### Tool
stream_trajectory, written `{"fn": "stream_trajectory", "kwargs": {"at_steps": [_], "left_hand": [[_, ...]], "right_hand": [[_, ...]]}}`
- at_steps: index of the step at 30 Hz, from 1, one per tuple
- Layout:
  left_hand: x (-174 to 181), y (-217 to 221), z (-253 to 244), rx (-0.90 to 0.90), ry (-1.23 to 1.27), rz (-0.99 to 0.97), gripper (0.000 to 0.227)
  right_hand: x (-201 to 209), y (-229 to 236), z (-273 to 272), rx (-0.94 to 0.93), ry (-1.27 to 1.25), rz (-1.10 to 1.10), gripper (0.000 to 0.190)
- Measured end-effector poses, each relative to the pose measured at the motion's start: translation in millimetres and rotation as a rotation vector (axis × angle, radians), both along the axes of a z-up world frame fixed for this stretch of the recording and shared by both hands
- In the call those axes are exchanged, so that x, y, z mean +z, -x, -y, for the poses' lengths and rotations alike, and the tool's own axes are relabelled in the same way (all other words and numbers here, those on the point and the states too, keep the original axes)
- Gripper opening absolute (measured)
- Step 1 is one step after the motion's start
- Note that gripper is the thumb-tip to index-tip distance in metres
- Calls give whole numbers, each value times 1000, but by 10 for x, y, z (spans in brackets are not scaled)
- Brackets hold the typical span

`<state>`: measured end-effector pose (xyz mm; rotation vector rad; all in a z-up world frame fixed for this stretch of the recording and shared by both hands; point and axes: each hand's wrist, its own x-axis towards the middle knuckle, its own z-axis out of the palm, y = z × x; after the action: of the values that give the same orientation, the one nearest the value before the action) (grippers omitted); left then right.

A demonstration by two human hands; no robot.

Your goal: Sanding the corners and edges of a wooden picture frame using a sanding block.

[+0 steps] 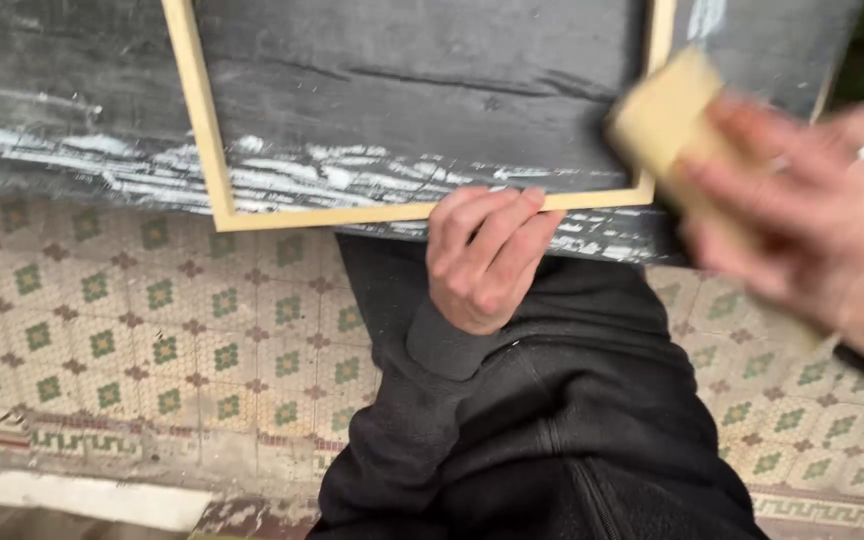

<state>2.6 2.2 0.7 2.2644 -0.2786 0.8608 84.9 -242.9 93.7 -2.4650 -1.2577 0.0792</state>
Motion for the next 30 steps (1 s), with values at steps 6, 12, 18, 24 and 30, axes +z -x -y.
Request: {"fn": "stream_trajectory", "kwargs": {"at_steps": [6, 12, 18, 24, 30], "left_hand": [[83, 15, 51, -27, 27, -56, 15], [69, 124, 74, -40, 64, -35, 17], [77, 0, 3, -1, 26, -33, 19], [143, 21, 36, -35, 21, -98, 20], [100, 126, 58, -36, 40, -51, 24]], "right_hand": [[-43, 74, -18, -86, 52, 118, 48], [22, 69, -37, -225, 193, 19, 47], [-241, 50, 70, -62, 50, -23, 57], [100, 20, -62, -74, 0, 71, 52], [9, 28, 57, -150, 131, 18, 50]]}}
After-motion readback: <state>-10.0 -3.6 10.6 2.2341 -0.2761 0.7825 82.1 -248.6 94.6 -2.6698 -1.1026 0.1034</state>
